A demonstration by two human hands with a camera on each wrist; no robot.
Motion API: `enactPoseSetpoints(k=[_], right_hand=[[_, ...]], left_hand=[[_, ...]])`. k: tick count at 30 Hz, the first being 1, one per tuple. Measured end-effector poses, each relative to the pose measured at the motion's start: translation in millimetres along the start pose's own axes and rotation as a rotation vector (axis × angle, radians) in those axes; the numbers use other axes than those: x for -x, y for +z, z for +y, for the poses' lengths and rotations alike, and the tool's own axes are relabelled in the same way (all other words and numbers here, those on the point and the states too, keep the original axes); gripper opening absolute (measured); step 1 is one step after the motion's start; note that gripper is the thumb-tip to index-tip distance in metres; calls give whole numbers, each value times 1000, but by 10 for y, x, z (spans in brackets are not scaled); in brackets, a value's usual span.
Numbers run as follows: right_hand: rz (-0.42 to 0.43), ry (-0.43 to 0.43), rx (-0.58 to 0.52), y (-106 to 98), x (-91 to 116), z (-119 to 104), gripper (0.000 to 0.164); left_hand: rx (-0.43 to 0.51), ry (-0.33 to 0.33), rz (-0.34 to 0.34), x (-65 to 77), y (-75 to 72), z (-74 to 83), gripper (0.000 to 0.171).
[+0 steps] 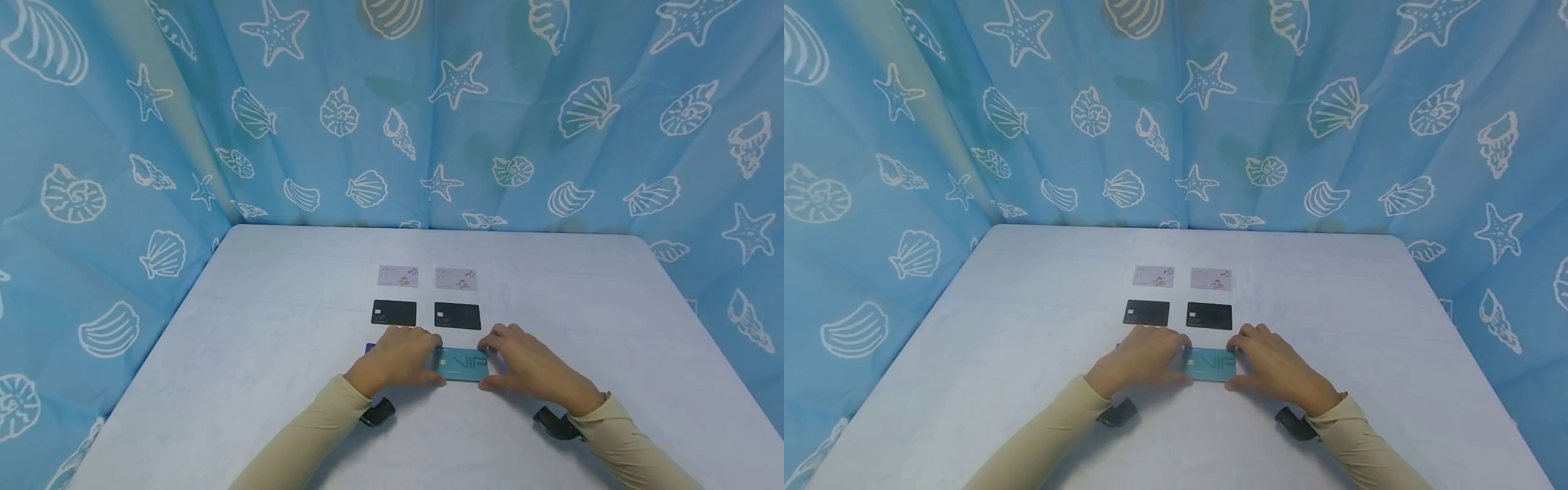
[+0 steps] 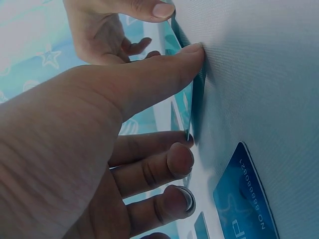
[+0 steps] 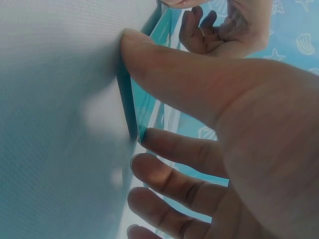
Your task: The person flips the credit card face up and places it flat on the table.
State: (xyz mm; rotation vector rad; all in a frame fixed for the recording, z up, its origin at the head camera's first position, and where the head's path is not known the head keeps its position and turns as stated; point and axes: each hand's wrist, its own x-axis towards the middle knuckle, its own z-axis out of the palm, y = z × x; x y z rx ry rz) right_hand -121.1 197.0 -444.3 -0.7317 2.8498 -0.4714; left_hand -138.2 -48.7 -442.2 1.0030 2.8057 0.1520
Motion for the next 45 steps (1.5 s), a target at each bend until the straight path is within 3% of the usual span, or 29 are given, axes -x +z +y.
enactPoseSetpoints(k=[45], right_hand=[[-16,34,7,0,-4,-12,57]], left_hand=[[23,6,-7,1,-19,2,44]])
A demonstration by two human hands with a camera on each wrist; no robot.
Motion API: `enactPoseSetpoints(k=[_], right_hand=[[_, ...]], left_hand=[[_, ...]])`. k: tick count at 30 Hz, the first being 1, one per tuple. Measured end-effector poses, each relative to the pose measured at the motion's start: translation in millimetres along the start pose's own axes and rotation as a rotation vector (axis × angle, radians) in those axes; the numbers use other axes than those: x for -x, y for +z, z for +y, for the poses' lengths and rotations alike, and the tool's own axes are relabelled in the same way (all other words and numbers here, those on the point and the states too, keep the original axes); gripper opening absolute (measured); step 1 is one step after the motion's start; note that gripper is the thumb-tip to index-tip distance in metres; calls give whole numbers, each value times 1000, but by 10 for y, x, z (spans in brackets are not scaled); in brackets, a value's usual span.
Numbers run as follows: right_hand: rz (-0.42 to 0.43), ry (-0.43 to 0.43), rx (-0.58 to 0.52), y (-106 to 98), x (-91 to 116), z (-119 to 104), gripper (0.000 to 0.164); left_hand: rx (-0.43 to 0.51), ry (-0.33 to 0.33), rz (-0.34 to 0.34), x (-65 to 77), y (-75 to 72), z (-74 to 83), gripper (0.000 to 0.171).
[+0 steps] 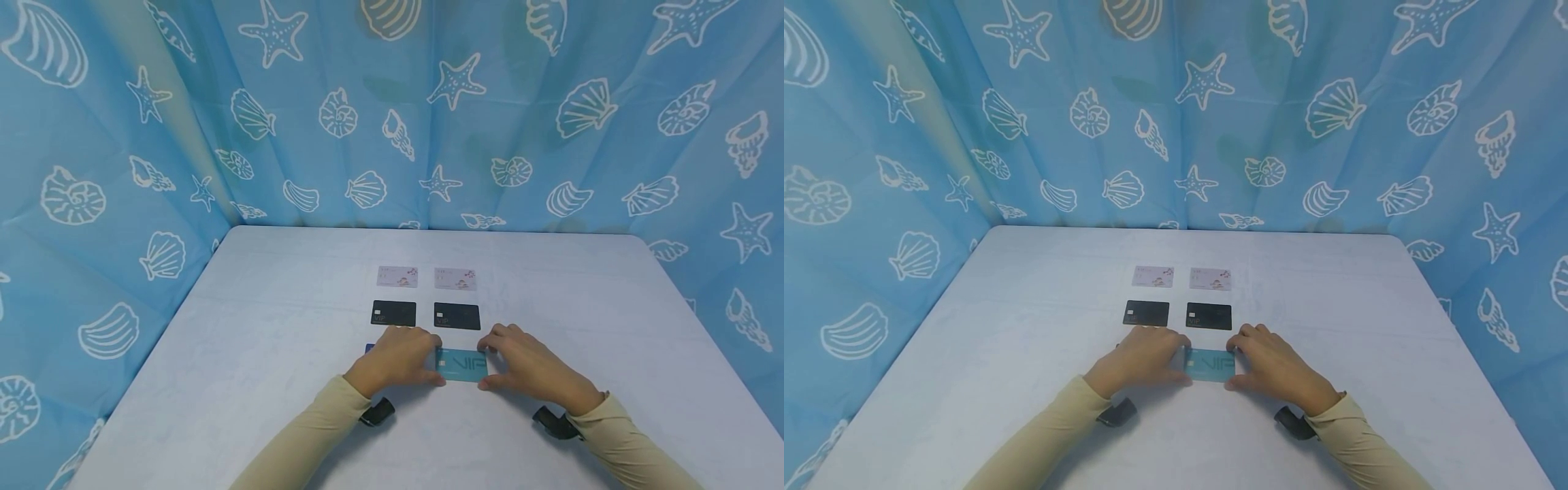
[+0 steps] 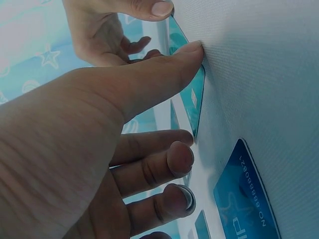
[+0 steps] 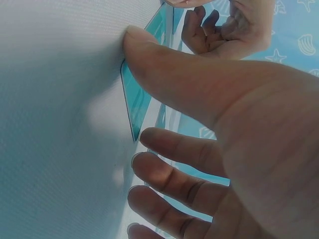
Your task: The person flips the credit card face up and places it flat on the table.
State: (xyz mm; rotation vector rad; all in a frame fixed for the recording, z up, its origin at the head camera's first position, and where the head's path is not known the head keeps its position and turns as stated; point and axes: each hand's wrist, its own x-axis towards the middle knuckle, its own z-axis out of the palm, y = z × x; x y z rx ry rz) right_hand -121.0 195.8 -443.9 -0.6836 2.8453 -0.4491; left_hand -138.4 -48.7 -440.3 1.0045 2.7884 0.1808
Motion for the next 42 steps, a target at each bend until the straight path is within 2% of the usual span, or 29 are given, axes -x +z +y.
enactPoseSetpoints(k=[23,30,35,39,42], right_hand=[[3,23,-8,-54,-28,19,58],[79,13,-17,-117,25,58,48],[190,32,-28,-215,62,56,44],[290,27,-23,-377,40,22,43],[390,-10,-46,-574,-11,-25,41]], left_hand=[[-14,1,17,-37,-41,-4,47],[-5,-32,54,-11,-66,-51,58],[13,-63,138,64,-204,-156,55],[62,-89,256,123,-367,-270,50],[72,-123,357,138,-513,-343,46]])
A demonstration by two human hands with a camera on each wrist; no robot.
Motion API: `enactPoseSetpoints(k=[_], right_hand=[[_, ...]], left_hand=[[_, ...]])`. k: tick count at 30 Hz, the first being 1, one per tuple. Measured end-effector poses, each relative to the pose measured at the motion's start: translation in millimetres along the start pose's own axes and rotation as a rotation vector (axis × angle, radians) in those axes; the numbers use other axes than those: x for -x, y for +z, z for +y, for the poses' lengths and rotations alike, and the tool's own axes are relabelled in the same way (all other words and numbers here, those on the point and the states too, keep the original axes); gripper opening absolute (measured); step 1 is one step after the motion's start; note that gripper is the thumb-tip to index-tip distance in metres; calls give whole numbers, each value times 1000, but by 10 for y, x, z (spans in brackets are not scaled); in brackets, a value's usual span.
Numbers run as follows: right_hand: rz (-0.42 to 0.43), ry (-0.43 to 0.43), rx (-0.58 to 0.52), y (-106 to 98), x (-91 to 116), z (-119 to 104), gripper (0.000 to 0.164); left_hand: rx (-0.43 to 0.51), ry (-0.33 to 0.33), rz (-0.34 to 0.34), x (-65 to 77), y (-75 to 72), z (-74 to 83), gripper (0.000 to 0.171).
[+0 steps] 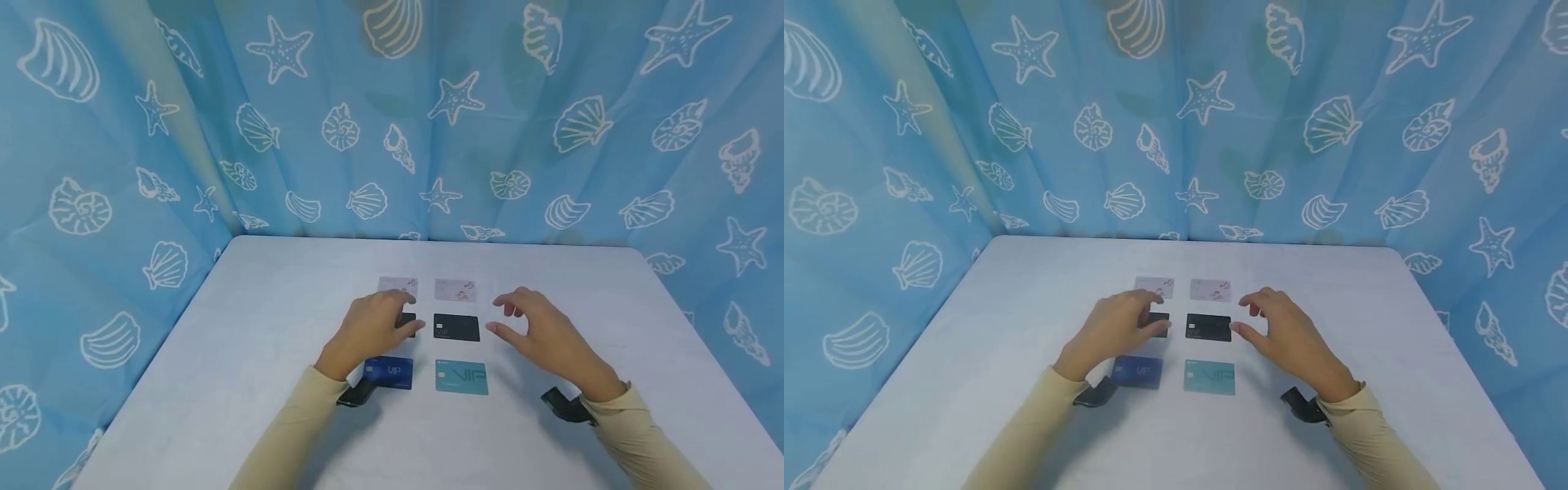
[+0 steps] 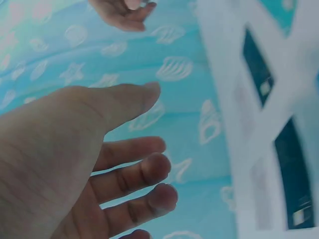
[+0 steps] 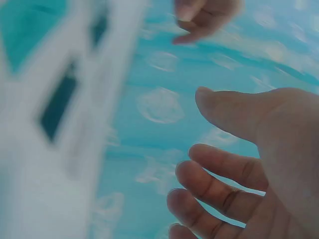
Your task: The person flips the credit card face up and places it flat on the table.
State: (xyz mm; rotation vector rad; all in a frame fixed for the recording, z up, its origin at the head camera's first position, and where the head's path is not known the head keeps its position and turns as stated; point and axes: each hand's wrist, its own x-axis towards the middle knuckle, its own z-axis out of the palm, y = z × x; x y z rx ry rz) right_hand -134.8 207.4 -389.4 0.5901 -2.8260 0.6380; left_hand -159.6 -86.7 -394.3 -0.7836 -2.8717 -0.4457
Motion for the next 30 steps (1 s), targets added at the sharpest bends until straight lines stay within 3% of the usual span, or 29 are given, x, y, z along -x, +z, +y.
enactPoseSetpoints(k=[7,12,16,21,30], right_hand=[[240,-87,-95,-344,-285,-160,34],[352,-64,-181,-426,-381,-304,30],[365,-49,-197,-379,-390,-352,30],[380,-58,-178,-339,-440,-338,31],[366,-63,-125,-229,-485,-307,38]], left_hand=[[-42,-16,223,-133,-312,-63,42],[-34,-49,342,-131,-447,-125,40],[-58,-65,376,-119,-465,-204,40],[-68,-38,407,-148,-463,-253,41],[-89,-73,368,-128,-411,-246,53]])
